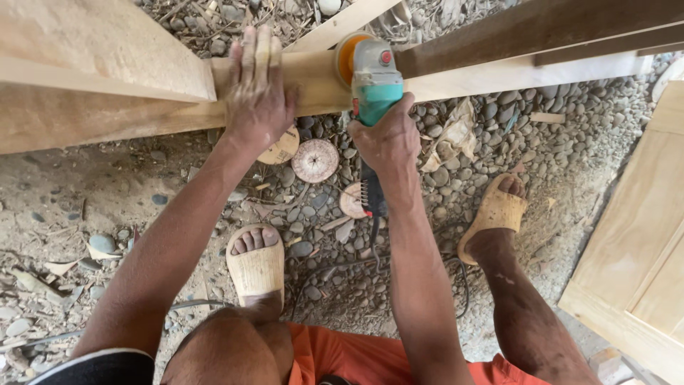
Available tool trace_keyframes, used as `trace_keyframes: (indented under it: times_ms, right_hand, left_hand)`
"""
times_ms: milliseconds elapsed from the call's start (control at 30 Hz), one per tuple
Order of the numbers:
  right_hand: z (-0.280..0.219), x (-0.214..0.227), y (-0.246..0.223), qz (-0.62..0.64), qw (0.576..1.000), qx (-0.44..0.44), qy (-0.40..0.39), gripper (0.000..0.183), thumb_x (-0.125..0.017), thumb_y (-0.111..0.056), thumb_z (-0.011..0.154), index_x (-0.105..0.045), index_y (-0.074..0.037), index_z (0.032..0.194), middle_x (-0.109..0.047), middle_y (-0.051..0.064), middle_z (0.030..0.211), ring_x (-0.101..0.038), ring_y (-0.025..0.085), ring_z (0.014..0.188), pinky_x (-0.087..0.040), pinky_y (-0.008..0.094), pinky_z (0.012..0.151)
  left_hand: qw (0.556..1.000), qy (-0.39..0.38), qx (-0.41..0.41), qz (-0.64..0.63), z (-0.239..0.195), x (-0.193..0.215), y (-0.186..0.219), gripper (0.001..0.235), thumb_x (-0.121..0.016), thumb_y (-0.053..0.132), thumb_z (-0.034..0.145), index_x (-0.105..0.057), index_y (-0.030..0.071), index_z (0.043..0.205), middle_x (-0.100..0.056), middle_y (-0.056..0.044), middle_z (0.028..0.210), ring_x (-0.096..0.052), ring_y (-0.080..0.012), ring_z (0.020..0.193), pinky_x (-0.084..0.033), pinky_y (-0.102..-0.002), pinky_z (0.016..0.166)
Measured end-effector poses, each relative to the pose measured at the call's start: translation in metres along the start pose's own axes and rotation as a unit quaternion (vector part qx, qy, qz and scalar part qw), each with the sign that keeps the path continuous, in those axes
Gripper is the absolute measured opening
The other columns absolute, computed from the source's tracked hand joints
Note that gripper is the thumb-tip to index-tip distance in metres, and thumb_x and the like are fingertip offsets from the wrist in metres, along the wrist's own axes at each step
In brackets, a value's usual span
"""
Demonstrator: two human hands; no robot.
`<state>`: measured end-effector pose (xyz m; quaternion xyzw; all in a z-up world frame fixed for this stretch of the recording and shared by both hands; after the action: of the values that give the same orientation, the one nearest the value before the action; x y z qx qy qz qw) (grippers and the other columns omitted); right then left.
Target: The person uses a handheld electric sander to smooth the surface of a wooden frame. They move the tool back and forth along the length of the wood, focusing on the joints and flat surfaces.
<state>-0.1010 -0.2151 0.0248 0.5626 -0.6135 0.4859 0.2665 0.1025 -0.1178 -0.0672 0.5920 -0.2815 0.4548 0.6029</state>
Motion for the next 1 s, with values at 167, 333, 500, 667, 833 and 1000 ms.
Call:
trace_keyframes:
  times_ms: [167,333,500,667,833,1000]
  right_hand:
    - [-0.017,0.007,0.005,0.056,0.997,-0.044,-0.026,0.068,-0.072,-0.019,0.073,-0.035,0.008,0.123,-0.068,0.025,0.084,-0.072,0.039,0.067,-0.064,0.047,0.064]
    - [-0.011,0.008,0.005,0.056,0.997,-0.040,-0.029,0.068,-0.072,-0.020,0.073,-0.035,0.008,0.123,-0.068,0.024,0.084,-0.072,0.038,0.067,-0.064,0.046,0.066]
    - [0.014,0.008,0.001,0.007,1.000,0.019,0.016,0.069,-0.078,-0.023,0.077,-0.035,0.010,0.119,-0.069,0.029,0.082,-0.069,0.044,0.071,-0.059,0.051,0.070]
    - [0.008,0.009,0.004,0.034,0.999,0.009,-0.004,0.061,-0.075,-0.021,0.075,-0.039,0.007,0.115,-0.069,0.027,0.085,-0.072,0.040,0.069,-0.061,0.048,0.066]
    - [-0.024,0.009,0.017,0.046,0.997,-0.056,-0.030,0.064,-0.076,-0.024,0.078,-0.036,0.008,0.118,-0.069,0.028,0.086,-0.072,0.040,0.068,-0.063,0.046,0.063]
    - [-0.038,0.013,0.018,0.026,0.999,-0.017,0.008,0.076,-0.086,-0.026,0.074,-0.037,0.011,0.118,-0.068,0.029,0.084,-0.070,0.040,0.071,-0.059,0.045,0.068]
  left_hand:
    - [0.994,-0.103,-0.038,0.018,-0.014,0.002,0.018,0.100,-0.058,0.060,0.102,-0.024,-0.017,0.155,-0.024,-0.036,0.164,-0.024,-0.0494,0.153,-0.021,-0.060,0.125]
    - [0.989,-0.115,-0.068,0.059,-0.033,0.009,0.026,0.105,-0.064,0.064,0.096,-0.027,-0.013,0.157,-0.025,-0.033,0.165,-0.026,-0.0439,0.155,-0.029,-0.057,0.124]
    - [0.991,-0.107,-0.060,0.048,-0.043,0.016,0.030,0.100,-0.079,0.047,0.089,-0.033,-0.011,0.156,-0.028,-0.031,0.165,-0.029,-0.0419,0.154,-0.030,-0.054,0.126]
    - [0.988,-0.124,-0.072,0.058,-0.066,0.031,0.027,0.095,-0.080,0.040,0.087,-0.035,-0.008,0.156,-0.036,-0.026,0.164,-0.034,-0.0367,0.153,-0.030,-0.049,0.127]
    - [0.989,-0.115,-0.075,0.062,-0.095,0.039,0.023,0.080,-0.070,0.034,0.098,-0.036,-0.009,0.155,-0.038,-0.027,0.163,-0.035,-0.0360,0.153,-0.029,-0.048,0.127]
    - [0.984,-0.133,-0.057,0.103,-0.116,0.045,0.012,0.077,-0.063,0.037,0.103,-0.033,-0.007,0.159,-0.032,-0.024,0.167,-0.029,-0.0333,0.158,-0.023,-0.048,0.131]
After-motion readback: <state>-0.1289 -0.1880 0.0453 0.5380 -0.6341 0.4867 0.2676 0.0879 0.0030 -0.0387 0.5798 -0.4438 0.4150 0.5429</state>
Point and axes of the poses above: each hand's wrist, its own z-axis towards the middle knuckle, its own x-axis out of the back of the hand, y = z × x, the point moved 5 cm from there along z, towards the middle knuckle
